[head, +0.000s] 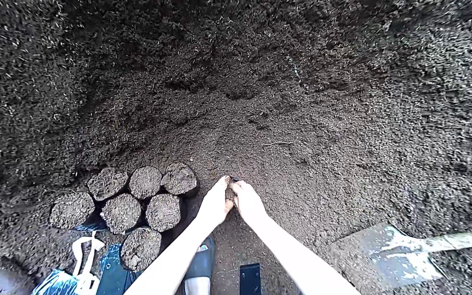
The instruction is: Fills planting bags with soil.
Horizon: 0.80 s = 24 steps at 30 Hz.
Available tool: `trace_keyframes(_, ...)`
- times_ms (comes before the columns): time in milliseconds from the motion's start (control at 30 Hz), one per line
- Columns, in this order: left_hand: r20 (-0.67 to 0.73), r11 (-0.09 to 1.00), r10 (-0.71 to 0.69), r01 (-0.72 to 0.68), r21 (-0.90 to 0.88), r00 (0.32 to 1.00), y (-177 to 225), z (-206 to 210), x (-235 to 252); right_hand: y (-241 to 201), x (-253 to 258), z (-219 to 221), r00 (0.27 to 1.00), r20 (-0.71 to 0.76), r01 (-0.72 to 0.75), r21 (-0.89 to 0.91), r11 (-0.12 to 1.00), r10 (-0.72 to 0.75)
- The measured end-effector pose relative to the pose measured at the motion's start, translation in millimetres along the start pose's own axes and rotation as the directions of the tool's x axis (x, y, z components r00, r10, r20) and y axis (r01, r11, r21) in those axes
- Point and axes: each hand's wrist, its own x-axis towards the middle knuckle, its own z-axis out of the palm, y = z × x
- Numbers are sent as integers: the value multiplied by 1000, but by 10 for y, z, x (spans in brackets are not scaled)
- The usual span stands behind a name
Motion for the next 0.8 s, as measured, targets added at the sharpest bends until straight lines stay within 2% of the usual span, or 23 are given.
trace_keyframes(67, 8, 1000, -2, 2, 10, 1000, 31, -15, -13, -39, -31, -162, 999, 51, 3, -38, 999, -1)
trace_keyframes(133, 8, 1000, -2, 2, 13, 1000, 47, -50, -1, -61, -101, -218, 993, -58, 96, -48, 994, -99)
trace_keyframes(167, 7, 1000, 3, -3, 7, 1000, 37, -48, 10, -46, -120, -172, 988, -63, 138, -70, 988, -143)
trace_keyframes(233, 14, 1000, 3, -3, -5, 1000, 22, -32, 17, 44, -80, -69, 988, 27, 152, -95, 984, -151)
trace_keyframes(300, -17, 999, 14, -15, -47, 1000, 26, -41, 7, 128, 16, -231, 991, 110, 77, -15, 997, -75)
trace_keyframes(367, -79, 998, -3, -2, -60, 997, 20, -93, -1, 274, 40, -437, 999, 40, 12, 172, 985, -19)
trace_keyframes(433, -75, 990, -111, 117, 80, 991, 33, -198, 28, 451, 39, -493, 993, -48, -92, 251, 964, 107)
trace_keyframes(500, 28, 901, -289, 261, 346, 957, 60, -251, 94, 560, 75, -367, 969, 112, -238, 174, 956, 221)
trace_keyframes(567, 122, 839, -366, 270, 473, 923, 72, -202, 147, 526, 82, -248, 934, 277, -250, 48, 967, 227)
trace_keyframes(667, 84, 857, -302, 232, 460, 950, 269, -186, -9, 330, -74, -453, 935, 257, -222, -111, 969, 244)
trace_keyframes(733, -8, 910, -218, 206, 361, 976, 451, -274, -199, 221, -245, -705, 957, 158, -233, -84, 969, 244)
trace_keyframes(800, -84, 961, -139, 155, 230, 987, 440, -246, -329, 238, -401, -756, 976, 40, -215, -21, 976, 216)
